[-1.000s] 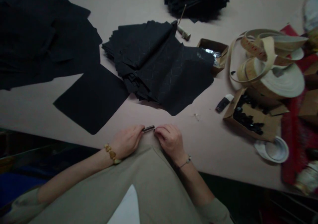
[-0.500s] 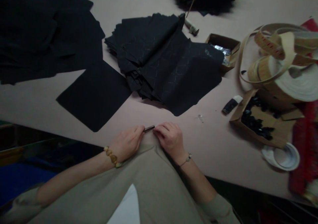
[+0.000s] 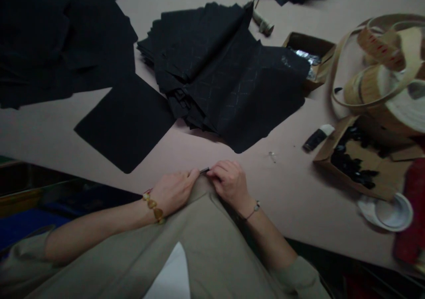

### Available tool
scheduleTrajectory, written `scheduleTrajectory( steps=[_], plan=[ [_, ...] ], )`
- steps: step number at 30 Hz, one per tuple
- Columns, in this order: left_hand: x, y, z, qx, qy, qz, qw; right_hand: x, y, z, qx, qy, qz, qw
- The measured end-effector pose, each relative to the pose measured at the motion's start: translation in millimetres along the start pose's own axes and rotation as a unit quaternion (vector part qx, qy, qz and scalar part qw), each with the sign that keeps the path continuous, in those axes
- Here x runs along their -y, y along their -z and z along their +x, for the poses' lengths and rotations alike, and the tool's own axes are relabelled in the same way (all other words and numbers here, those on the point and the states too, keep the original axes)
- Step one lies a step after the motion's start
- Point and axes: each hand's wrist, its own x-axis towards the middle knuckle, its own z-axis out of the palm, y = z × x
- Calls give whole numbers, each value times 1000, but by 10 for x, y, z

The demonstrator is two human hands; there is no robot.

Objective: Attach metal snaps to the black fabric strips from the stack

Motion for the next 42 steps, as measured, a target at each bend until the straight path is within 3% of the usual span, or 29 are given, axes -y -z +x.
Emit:
scheduleTrajectory(
  steps=[34,38,42],
  plan=[
    [51,-9,61,44,-11,-14,999,-5,2,12,2,-2,13,1000],
    [149,5,54,25,-13,-39,999,4,17,19,-1,-1,28,1000],
    [205,115,188,-31,-2,-66,997,9,75,-47,0,4,45,999]
  ],
)
